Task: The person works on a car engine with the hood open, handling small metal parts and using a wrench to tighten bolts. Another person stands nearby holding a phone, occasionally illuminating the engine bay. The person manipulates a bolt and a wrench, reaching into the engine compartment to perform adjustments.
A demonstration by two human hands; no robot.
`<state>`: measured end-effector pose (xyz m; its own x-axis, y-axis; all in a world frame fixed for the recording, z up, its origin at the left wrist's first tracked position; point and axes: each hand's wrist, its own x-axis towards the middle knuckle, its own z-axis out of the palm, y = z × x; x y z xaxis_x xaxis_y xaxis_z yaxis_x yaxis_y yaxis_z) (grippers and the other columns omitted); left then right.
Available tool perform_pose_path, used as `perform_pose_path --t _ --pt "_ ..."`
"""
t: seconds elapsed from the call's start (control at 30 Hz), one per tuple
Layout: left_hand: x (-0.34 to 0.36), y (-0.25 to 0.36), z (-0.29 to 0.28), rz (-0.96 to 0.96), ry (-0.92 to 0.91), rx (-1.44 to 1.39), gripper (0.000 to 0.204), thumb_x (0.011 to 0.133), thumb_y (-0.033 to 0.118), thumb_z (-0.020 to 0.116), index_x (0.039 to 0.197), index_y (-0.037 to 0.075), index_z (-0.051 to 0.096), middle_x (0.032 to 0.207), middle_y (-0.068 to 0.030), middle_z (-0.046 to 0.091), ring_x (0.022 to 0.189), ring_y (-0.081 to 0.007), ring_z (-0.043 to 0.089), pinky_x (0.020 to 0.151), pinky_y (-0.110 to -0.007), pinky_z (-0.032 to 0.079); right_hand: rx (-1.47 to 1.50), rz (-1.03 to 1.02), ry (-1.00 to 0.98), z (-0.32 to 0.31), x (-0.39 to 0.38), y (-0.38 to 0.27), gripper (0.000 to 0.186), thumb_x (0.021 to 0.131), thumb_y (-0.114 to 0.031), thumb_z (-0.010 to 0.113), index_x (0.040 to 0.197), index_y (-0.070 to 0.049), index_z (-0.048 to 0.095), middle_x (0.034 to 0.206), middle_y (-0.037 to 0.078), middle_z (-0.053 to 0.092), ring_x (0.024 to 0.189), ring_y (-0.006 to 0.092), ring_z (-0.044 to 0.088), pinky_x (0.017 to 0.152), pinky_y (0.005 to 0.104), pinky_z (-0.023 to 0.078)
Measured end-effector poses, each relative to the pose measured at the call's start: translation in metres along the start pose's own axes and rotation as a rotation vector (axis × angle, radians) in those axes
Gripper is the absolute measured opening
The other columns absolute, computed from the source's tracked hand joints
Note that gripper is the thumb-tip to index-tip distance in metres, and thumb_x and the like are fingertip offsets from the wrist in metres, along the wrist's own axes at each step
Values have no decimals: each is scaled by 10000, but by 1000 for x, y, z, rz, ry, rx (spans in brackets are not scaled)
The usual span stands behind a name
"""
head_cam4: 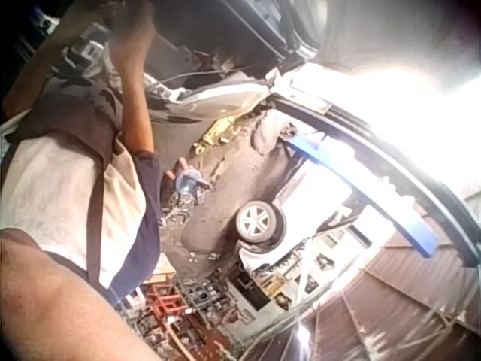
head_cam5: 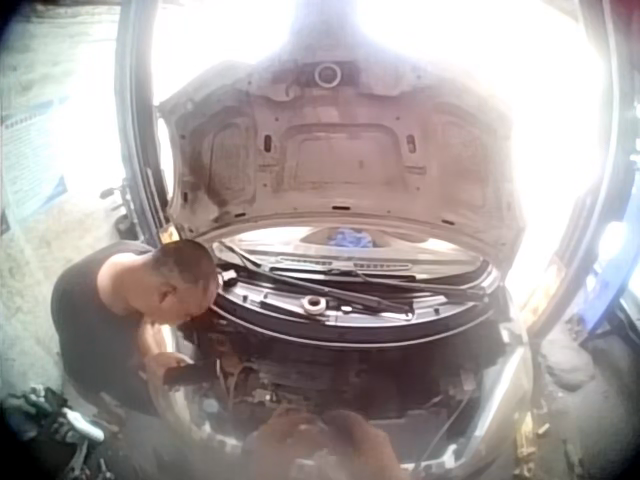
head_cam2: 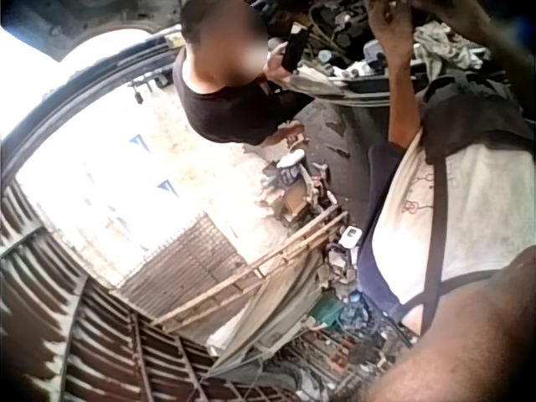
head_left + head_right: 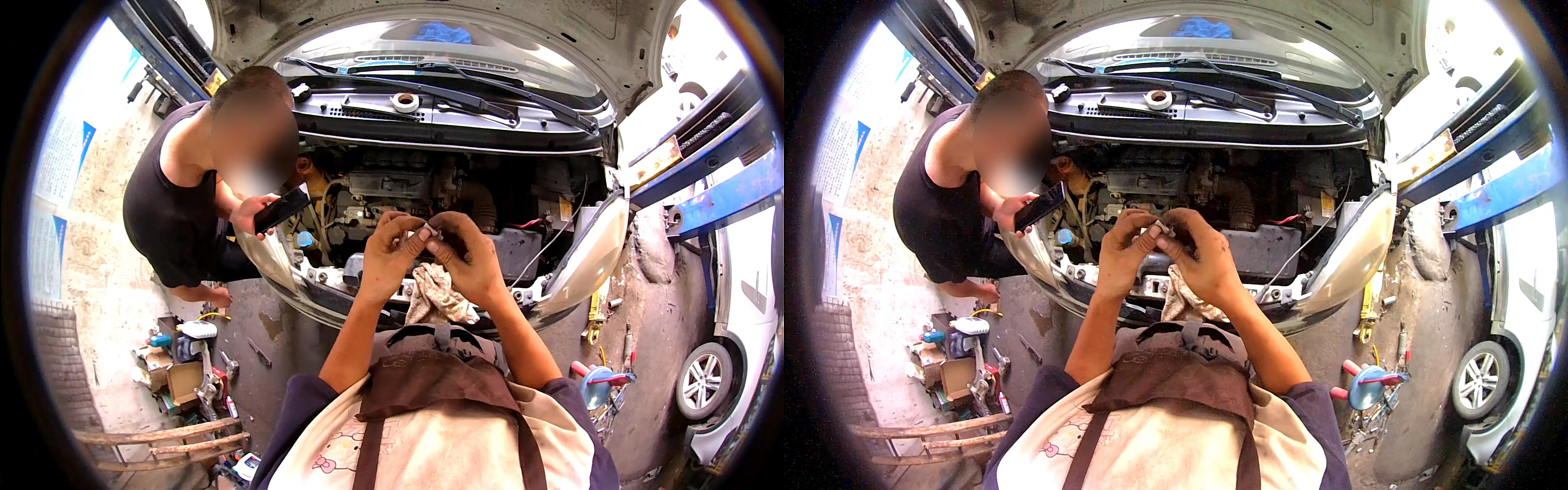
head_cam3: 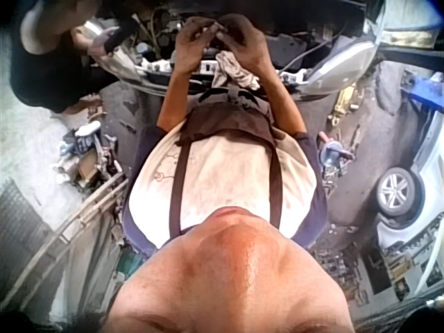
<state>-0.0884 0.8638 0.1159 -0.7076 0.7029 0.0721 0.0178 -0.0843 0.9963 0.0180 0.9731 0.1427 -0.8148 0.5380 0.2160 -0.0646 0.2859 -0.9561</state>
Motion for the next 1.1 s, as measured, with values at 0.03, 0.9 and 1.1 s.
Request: perform_pose_path --t 0.03,0.9,1.1 --pt "1 0 1 -11 -5 -24 265 826 240 683 945 8 634 982 -20 463 810 -103 467 673 -239 391 35 -40 -9 1 -1 3 256 853 -107 624 1059 10 526 860 120 638 803 161 601 707 289 478" --pt "-3 8 16 94 -47 314 134 807 64 590 927 5 602 854 -72 494 744 -168 498 668 -275 403 300 196 134 7 -3 32 182 902 -167 572 900 6 518 729 35 571 648 77 488 579 237 423" --pt "-3 -8 13 160 -77 363 113 789 56 597 888 2 586 828 -83 486 734 -201 497 650 -305 403 512 327 54 3 -10 33 155 919 -151 544 909 -2 502 714 21 550 582 42 437 491 201 359"
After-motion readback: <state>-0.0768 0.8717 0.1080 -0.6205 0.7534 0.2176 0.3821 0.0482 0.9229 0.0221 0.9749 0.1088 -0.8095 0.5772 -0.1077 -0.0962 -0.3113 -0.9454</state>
